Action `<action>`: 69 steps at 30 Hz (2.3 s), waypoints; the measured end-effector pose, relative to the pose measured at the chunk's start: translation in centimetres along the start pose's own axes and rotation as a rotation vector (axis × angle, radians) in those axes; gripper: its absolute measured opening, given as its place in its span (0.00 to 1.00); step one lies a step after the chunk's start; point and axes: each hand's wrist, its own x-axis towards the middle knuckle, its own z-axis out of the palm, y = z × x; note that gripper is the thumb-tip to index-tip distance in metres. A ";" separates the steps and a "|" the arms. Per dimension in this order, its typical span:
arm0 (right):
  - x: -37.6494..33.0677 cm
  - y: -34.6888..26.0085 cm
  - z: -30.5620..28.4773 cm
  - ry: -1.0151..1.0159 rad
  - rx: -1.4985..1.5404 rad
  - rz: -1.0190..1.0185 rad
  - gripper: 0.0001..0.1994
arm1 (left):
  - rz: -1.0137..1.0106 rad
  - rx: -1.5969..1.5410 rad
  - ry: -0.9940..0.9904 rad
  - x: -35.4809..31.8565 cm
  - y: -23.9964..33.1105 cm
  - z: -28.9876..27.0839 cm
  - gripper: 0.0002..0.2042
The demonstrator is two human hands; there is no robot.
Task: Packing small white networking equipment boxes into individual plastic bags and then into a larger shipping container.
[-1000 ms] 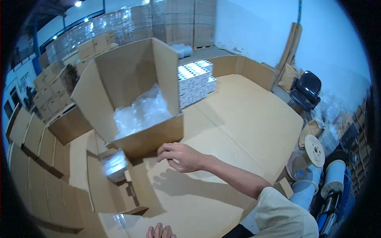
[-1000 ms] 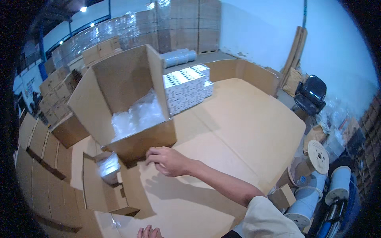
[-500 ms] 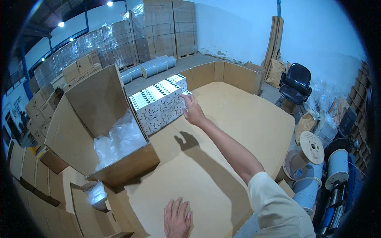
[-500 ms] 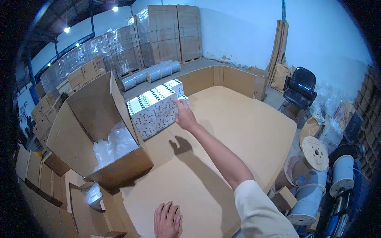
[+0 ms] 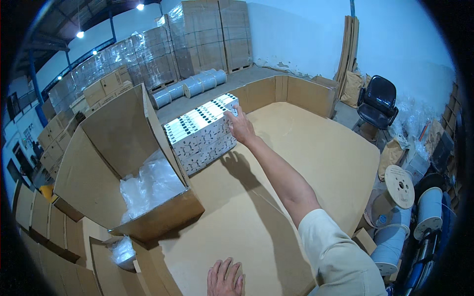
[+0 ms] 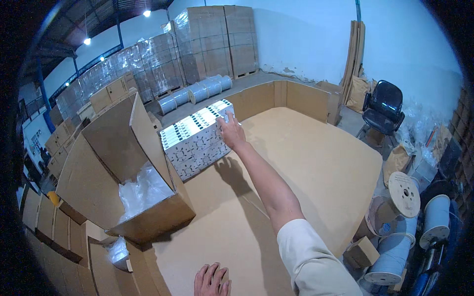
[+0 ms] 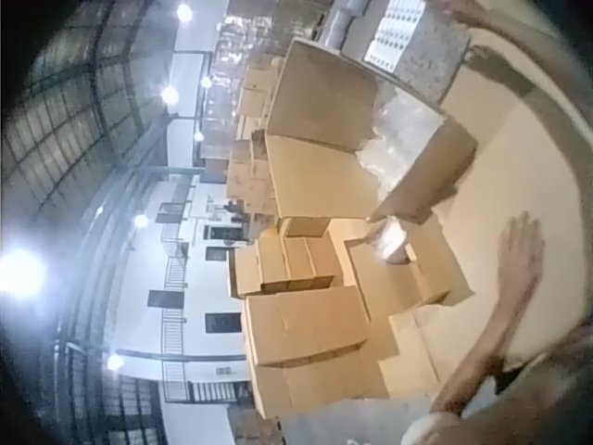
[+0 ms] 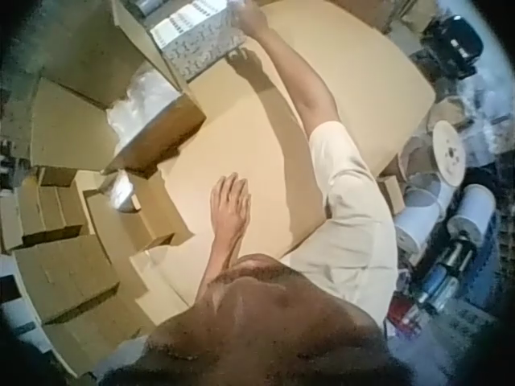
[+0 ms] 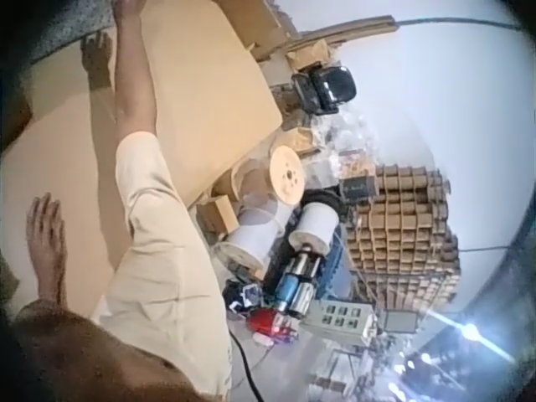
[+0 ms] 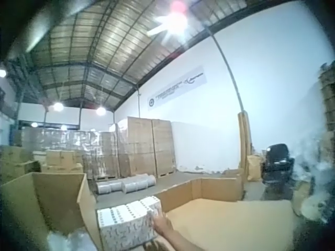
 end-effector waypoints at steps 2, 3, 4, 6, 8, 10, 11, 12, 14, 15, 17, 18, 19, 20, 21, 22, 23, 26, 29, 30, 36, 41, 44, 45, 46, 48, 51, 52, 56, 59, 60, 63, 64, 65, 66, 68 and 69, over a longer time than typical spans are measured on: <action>0.3 0.5 0.3 -0.007 0.028 0.004 0.28 | 0.002 -0.027 -0.001 0.1 -0.1 0.1 0.17; 0.5 0.5 0.4 -0.016 0.056 0.008 0.28 | -0.001 -0.026 -0.001 0.1 -0.1 0.2 0.17; 0.5 0.5 0.6 -0.018 0.058 0.008 0.28 | 0.007 -0.019 0.007 0.0 -0.2 0.2 0.17; 0.7 0.3 0.8 0.012 0.099 0.009 0.27 | 0.014 -0.012 0.015 0.0 -0.2 0.2 0.17; 0.9 0.2 0.8 0.020 0.113 0.007 0.26 | 0.005 -0.016 0.002 0.1 -0.2 0.0 0.17; 0.9 0.3 0.7 0.027 0.124 0.005 0.25 | 0.007 -0.018 0.008 0.1 -0.1 0.1 0.17; 0.9 0.4 0.7 0.039 0.124 -0.004 0.25 | 0.011 -0.020 0.015 0.1 -0.1 0.1 0.18; 0.9 0.4 0.6 0.052 0.125 -0.013 0.24 | 0.010 -0.020 0.016 0.2 -0.1 0.1 0.18; 0.8 0.4 0.4 0.057 0.129 -0.016 0.24 | 0.000 -0.011 0.000 0.2 -0.1 0.0 0.18; 0.7 0.4 0.3 0.062 0.133 -0.020 0.25 | -0.001 -0.011 0.000 0.1 -0.2 0.1 0.18; 0.6 0.4 0.0 0.070 0.115 -0.043 0.25 | 0.007 -0.006 0.010 0.1 -0.3 0.2 0.18; 0.6 0.3 -0.1 0.078 0.098 -0.068 0.25 | 0.005 -0.006 0.011 0.1 -0.3 0.2 0.18; 0.5 0.2 -0.3 0.077 0.099 -0.069 0.25 | 0.006 -0.001 0.013 0.1 -0.3 0.2 0.18; 0.4 0.1 -0.5 0.051 0.104 -0.047 0.23 | 0.006 0.005 0.015 0.1 -0.2 0.1 0.18; 0.4 0.2 -0.7 0.029 0.106 -0.025 0.21 | 0.007 0.003 0.018 0.1 -0.2 0.1 0.18; 0.3 0.3 -0.9 0.030 0.104 -0.027 0.21 | 0.011 0.008 0.018 0.1 -0.2 0.2 0.18; 0.2 0.5 -1.1 0.020 0.104 -0.022 0.22 | 0.015 0.013 0.018 0.1 -0.1 0.2 0.18; -0.4 1.2 -2.1 -0.001 0.092 -0.030 0.22 | 0.021 0.000 0.021 0.0 -0.1 0.2 0.17; -1.4 0.7 -3.6 -0.010 0.099 -0.059 0.18 | 0.018 0.002 0.035 -0.4 -0.7 0.9 0.17; -1.9 0.4 -4.5 -0.004 0.103 -0.068 0.16 | 0.015 -0.002 0.036 -0.4 -0.7 0.9 0.17; -6.8 -2.5 -9.7 -0.091 0.223 0.015 0.16 | 0.010 0.028 -0.074 -0.1 -1.2 -0.2 0.24; -13.6 -8.3 -13.3 -0.096 0.368 -0.015 0.14 | -0.206 -0.357 0.080 0.2 -2.4 -0.4 0.19; -17.5 -12.4 -15.3 -0.143 0.442 0.026 0.13 | -0.360 -0.591 0.139 1.0 -3.8 -0.7 0.13; -18.6 -13.8 -15.8 -0.170 0.488 0.045 0.13 | -0.377 -0.587 0.133 1.3 -4.6 -0.5 0.13; -19.6 -15.3 -16.2 -0.174 0.514 0.036 0.13 | -0.490 -0.822 0.140 1.4 -5.5 -0.4 0.13; -21.4 -18.2 -17.1 -0.204 0.552 0.061 0.13 | -0.622 -1.053 0.150 1.5 -6.2 -0.8 0.13; -23.8 -21.7 -17.0 -0.258 0.620 0.095 0.14 | -0.684 -1.287 0.210 1.5 -7.0 -1.6 0.15; -24.3 -22.7 -16.9 -0.279 0.641 0.091 0.15 | -0.692 -1.318 0.199 1.3 -7.2 -1.8 0.16; -25.9 -25.5 -15.6 -0.341 0.681 0.054 0.17 | -0.702 -1.451 0.264 0.9 -7.9 -2.3 0.17; -26.9 -25.9 -14.8 -0.377 0.737 0.016 0.17 | -0.698 -1.471 0.364 0.8 -8.7 -2.5 0.15; -27.2 -26.0 -14.5 -0.400 0.794 0.012 0.17 | -0.707 -1.467 0.386 0.6 -9.3 -2.5 0.14; -27.4 -26.6 -14.3 -0.440 0.956 0.062 0.12 | -0.719 -1.378 0.356 0.7 -10.4 -3.0 0.14; -27.6 -26.4 -13.8 -0.449 0.956 0.060 0.12 | -0.723 -1.387 0.380 0.9 -10.5 -3.3 0.18; -28.0 -25.9 -12.9 -0.442 1.033 0.155 0.12 | -0.728 -1.390 0.386 1.0 -10.7 -3.2 0.18; -28.4 -25.5 -12.2 -0.432 1.105 0.253 0.11 | -0.638 -1.293 0.372 1.1 -10.9 -3.2 0.20; -28.7 -24.8 -10.9 -0.445 1.164 0.284 0.13 | -0.532 -1.123 0.350 1.2 -10.8 -3.7 0.24; -28.8 -24.7 -10.5 -0.456 1.231 0.316 0.14 | -0.534 -1.123 0.353 0.9 -11.2 -3.8 0.24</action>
